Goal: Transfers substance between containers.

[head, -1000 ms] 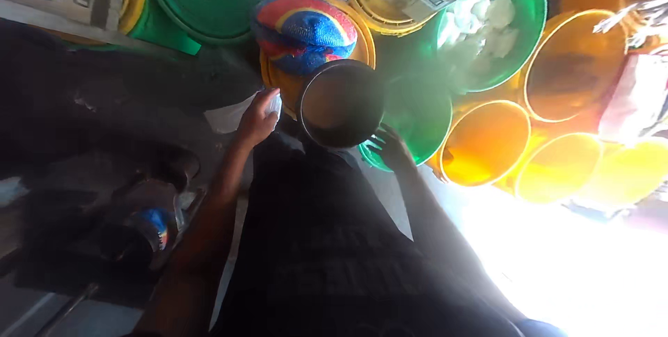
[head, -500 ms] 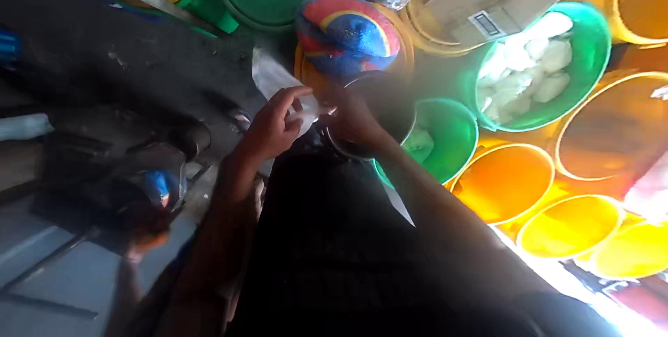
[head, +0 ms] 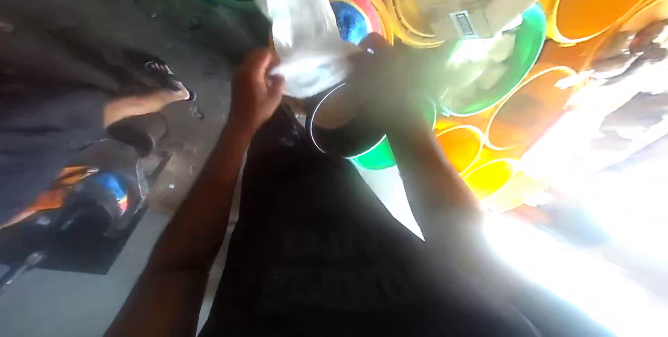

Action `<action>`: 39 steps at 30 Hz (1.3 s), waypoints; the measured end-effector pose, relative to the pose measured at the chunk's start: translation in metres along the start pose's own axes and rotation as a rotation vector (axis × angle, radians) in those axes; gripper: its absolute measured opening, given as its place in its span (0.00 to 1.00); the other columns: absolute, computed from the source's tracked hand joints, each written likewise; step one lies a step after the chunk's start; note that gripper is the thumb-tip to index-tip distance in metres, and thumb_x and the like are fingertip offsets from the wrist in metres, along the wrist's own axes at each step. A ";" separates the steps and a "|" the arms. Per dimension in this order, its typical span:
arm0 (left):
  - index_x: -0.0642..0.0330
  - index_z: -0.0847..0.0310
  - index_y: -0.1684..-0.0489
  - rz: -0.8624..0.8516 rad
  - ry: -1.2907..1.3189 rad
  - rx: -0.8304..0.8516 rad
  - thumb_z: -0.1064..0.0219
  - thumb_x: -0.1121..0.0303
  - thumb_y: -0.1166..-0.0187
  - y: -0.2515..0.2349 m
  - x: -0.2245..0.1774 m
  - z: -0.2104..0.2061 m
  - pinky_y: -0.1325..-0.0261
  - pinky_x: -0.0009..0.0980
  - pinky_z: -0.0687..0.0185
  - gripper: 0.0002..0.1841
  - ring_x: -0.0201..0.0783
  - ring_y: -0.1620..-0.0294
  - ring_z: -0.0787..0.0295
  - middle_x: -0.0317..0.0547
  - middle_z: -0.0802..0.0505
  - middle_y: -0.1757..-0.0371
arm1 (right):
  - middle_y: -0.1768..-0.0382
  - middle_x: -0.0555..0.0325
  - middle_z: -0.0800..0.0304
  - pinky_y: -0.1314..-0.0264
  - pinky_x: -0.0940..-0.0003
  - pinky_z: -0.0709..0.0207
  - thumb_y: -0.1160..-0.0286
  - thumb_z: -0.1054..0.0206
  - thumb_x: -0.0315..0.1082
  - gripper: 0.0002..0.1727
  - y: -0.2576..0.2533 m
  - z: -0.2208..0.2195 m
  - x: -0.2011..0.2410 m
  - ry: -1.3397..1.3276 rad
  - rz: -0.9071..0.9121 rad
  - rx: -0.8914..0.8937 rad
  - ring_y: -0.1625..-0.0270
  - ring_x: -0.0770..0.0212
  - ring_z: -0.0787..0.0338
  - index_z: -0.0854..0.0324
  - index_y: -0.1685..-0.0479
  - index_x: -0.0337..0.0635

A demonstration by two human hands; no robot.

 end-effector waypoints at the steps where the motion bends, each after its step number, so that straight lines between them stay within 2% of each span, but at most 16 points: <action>1: 0.71 0.16 0.46 0.021 0.019 -0.061 0.35 0.71 0.24 -0.020 0.002 0.006 0.46 0.46 0.13 0.15 0.48 0.52 0.09 0.60 0.08 0.50 | 0.82 0.67 0.24 0.86 0.77 0.28 0.18 0.39 0.26 0.06 -0.007 -0.004 0.009 -0.101 -0.005 0.069 0.88 0.73 0.30 0.29 0.62 0.47; 4: 0.69 0.19 0.45 0.110 0.149 -0.211 0.34 0.71 0.28 -0.076 0.005 0.031 0.48 0.37 0.16 0.16 0.38 0.53 0.12 0.52 0.10 0.52 | 0.77 0.65 0.20 0.86 0.77 0.27 0.23 0.39 0.25 0.06 -0.023 -0.014 0.043 0.027 0.075 0.341 0.87 0.72 0.27 0.29 0.62 0.48; 6: 0.68 0.19 0.48 0.160 0.389 -0.300 0.36 0.77 0.30 -0.102 0.000 0.041 0.59 0.31 0.12 0.13 0.32 0.60 0.12 0.45 0.10 0.57 | 0.69 0.64 0.18 0.73 0.78 0.23 0.28 0.30 0.29 0.09 -0.035 -0.013 0.061 0.549 0.242 0.402 0.75 0.74 0.21 0.23 0.54 0.41; 8: 0.63 0.24 0.61 0.190 0.772 -0.294 0.39 0.82 0.25 -0.111 -0.016 0.032 0.73 0.26 0.14 0.05 0.30 0.72 0.12 0.40 0.11 0.67 | 0.61 0.54 0.14 0.60 0.66 0.20 0.26 0.28 0.40 0.17 -0.053 -0.006 0.064 0.949 0.350 0.359 0.65 0.66 0.18 0.18 0.48 0.36; 11: 0.59 0.26 0.60 0.102 1.223 -0.109 0.41 0.81 0.20 -0.104 -0.043 0.007 0.78 0.25 0.19 0.06 0.31 0.75 0.16 0.42 0.11 0.67 | 0.62 0.57 0.15 0.57 0.64 0.21 0.26 0.29 0.45 0.17 -0.082 0.011 0.071 1.024 0.395 0.178 0.63 0.67 0.18 0.17 0.51 0.40; 13: 0.56 0.26 0.61 0.000 1.289 -0.004 0.39 0.79 0.21 -0.100 -0.048 -0.001 0.79 0.23 0.24 0.06 0.28 0.78 0.21 0.39 0.13 0.70 | 0.61 0.62 0.14 0.63 0.72 0.19 0.23 0.31 0.38 0.13 -0.089 0.019 0.080 0.844 0.321 0.073 0.66 0.73 0.17 0.16 0.47 0.40; 16: 0.54 0.25 0.66 -0.119 0.923 0.066 0.33 0.71 0.20 -0.105 -0.036 -0.004 0.75 0.21 0.26 0.06 0.24 0.77 0.23 0.30 0.17 0.74 | 0.74 0.59 0.14 0.78 0.71 0.16 0.20 0.44 0.21 0.07 -0.092 0.028 0.079 0.140 0.233 0.062 0.80 0.68 0.16 0.20 0.59 0.37; 19: 0.61 0.17 0.65 -0.303 0.190 0.184 0.30 0.53 0.21 -0.108 -0.021 -0.021 0.62 0.28 0.21 0.17 0.27 0.69 0.19 0.38 0.14 0.70 | 0.78 0.58 0.17 0.78 0.68 0.17 0.11 0.55 0.26 0.12 -0.092 0.016 0.062 -0.181 0.083 0.216 0.83 0.64 0.18 0.27 0.61 0.42; 21: 0.61 0.16 0.63 -0.283 0.028 0.269 0.31 0.44 0.21 -0.109 -0.006 -0.033 0.57 0.36 0.21 0.24 0.33 0.66 0.18 0.43 0.13 0.67 | 0.77 0.58 0.17 0.78 0.68 0.16 0.09 0.57 0.30 0.14 -0.094 0.011 0.054 -0.239 0.044 0.252 0.82 0.64 0.18 0.27 0.61 0.44; 23: 0.59 0.15 0.63 -0.244 0.049 0.261 0.32 0.44 0.20 -0.110 0.005 -0.037 0.60 0.30 0.20 0.23 0.29 0.68 0.18 0.40 0.13 0.68 | 0.75 0.58 0.16 0.75 0.67 0.15 0.11 0.53 0.28 0.12 -0.101 0.020 0.046 -0.066 0.095 0.210 0.79 0.65 0.16 0.25 0.61 0.42; 25: 0.60 0.14 0.61 -0.241 0.075 0.236 0.32 0.46 0.20 -0.107 0.014 -0.042 0.57 0.31 0.20 0.22 0.30 0.66 0.16 0.42 0.11 0.65 | 0.67 0.61 0.12 0.62 0.72 0.14 0.19 0.40 0.29 0.07 -0.109 0.034 0.040 0.488 0.240 0.167 0.67 0.71 0.12 0.16 0.57 0.38; 27: 0.63 0.15 0.58 -0.258 0.040 0.278 0.32 0.49 0.20 -0.100 0.027 -0.061 0.52 0.43 0.17 0.21 0.41 0.61 0.12 0.50 0.10 0.63 | 0.55 0.48 0.08 0.42 0.55 0.17 0.22 0.35 0.38 0.15 -0.119 0.043 0.015 1.022 0.311 0.281 0.51 0.58 0.09 0.12 0.53 0.35; 29: 0.66 0.17 0.58 -0.229 -0.038 0.395 0.33 0.53 0.18 -0.090 0.047 -0.096 0.48 0.54 0.17 0.20 0.52 0.56 0.10 0.56 0.10 0.60 | 0.49 0.38 0.08 0.34 0.40 0.21 0.16 0.38 0.40 0.17 -0.126 0.052 -0.021 1.281 0.292 0.454 0.43 0.42 0.09 0.13 0.50 0.32; 31: 0.67 0.15 0.58 -0.135 -0.078 0.511 0.36 0.55 0.15 -0.077 0.069 -0.132 0.42 0.58 0.18 0.20 0.55 0.50 0.10 0.59 0.09 0.56 | 0.47 0.36 0.09 0.31 0.36 0.24 0.12 0.40 0.40 0.18 -0.126 0.061 -0.048 1.395 0.189 0.553 0.40 0.37 0.10 0.13 0.48 0.32; 34: 0.67 0.14 0.60 0.016 0.081 0.467 0.40 0.52 0.13 -0.059 0.077 -0.155 0.45 0.50 0.18 0.22 0.48 0.56 0.11 0.54 0.09 0.60 | 0.50 0.36 0.08 0.34 0.40 0.22 0.13 0.40 0.41 0.19 -0.124 0.079 -0.065 1.308 0.135 0.507 0.44 0.40 0.09 0.12 0.49 0.32; 39: 0.68 0.18 0.48 -0.060 0.236 0.371 0.25 0.48 0.26 -0.023 0.066 -0.180 0.36 0.44 0.19 0.28 0.46 0.44 0.14 0.57 0.12 0.46 | 0.56 0.43 0.10 0.42 0.51 0.20 0.23 0.28 0.47 0.21 -0.103 0.113 -0.070 1.107 0.100 0.481 0.52 0.54 0.11 0.15 0.52 0.34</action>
Point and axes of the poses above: each hand's wrist, its own y-axis away from the middle knuckle, its own z-axis out of the back of the hand, x = y × z, the point moved 7 cm from there along -y, towards the middle knuckle
